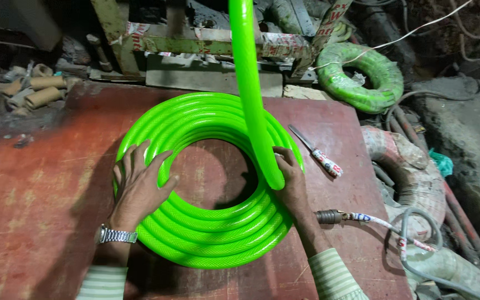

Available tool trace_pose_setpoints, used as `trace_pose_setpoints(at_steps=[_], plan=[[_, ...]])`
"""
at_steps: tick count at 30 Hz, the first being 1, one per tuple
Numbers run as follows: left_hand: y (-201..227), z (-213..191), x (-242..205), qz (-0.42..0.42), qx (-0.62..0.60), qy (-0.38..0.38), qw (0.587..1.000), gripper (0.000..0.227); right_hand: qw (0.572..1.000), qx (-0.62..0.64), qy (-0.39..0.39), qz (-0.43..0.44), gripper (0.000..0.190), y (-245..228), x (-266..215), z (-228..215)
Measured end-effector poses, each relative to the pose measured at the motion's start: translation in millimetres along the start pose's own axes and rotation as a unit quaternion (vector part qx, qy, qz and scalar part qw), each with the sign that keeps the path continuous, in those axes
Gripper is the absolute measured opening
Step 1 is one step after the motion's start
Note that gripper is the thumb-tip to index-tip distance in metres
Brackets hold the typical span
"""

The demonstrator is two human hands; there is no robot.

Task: The person coils a green hose onto an existing coil on a wooden surface by hand, while another person helps to guide and press the hose down.

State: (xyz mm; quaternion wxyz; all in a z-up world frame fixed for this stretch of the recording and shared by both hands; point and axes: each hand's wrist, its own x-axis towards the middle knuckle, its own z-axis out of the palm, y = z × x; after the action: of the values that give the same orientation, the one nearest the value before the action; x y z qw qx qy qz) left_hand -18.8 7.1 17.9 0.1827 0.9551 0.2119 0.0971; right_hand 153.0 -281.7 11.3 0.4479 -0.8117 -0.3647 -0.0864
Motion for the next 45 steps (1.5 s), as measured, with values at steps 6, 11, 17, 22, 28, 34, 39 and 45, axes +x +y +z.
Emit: trace_pose_setpoints(at_steps=[6, 11, 17, 22, 28, 34, 39, 45], plan=[[-7, -12, -1, 0.026, -0.104, 0.032, 0.994, 0.043, 1.000, -0.019, 0.003, 0.017, 0.012, -1, 0, 2], [50, -72, -5, 0.026, -0.367, 0.053, 0.928, 0.031, 1.000, -0.009, -0.010, 0.007, 0.008, -4, 1, 1], [104, -115, -7, 0.064, -0.615, 0.040, 0.785, 0.071, 0.999, -0.046, -0.023, -0.003, 0.010, -3, -1, 1], [130, -147, -7, -0.072, -0.649, 0.036, 0.756, 0.067, 0.991, -0.103, -0.083, -0.023, 0.044, 5, -1, 1], [120, -138, -8, -0.098, -0.541, 0.065, 0.833, 0.050, 0.994, -0.082, -0.070, -0.015, 0.039, 14, -2, 3], [109, -143, -25, -0.189, -0.525, 0.016, 0.830, 0.047, 0.997, -0.035, -0.036, -0.052, 0.047, 9, 4, -4], [90, -135, -37, -0.178, -0.544, 0.010, 0.820, 0.047, 0.998, 0.030, -0.057, 0.010, 0.058, 1, -6, -14], [73, -111, -41, -0.183, -0.568, 0.013, 0.802, 0.047, 0.981, 0.086, -0.008, 0.174, 0.051, -24, -16, -26]])
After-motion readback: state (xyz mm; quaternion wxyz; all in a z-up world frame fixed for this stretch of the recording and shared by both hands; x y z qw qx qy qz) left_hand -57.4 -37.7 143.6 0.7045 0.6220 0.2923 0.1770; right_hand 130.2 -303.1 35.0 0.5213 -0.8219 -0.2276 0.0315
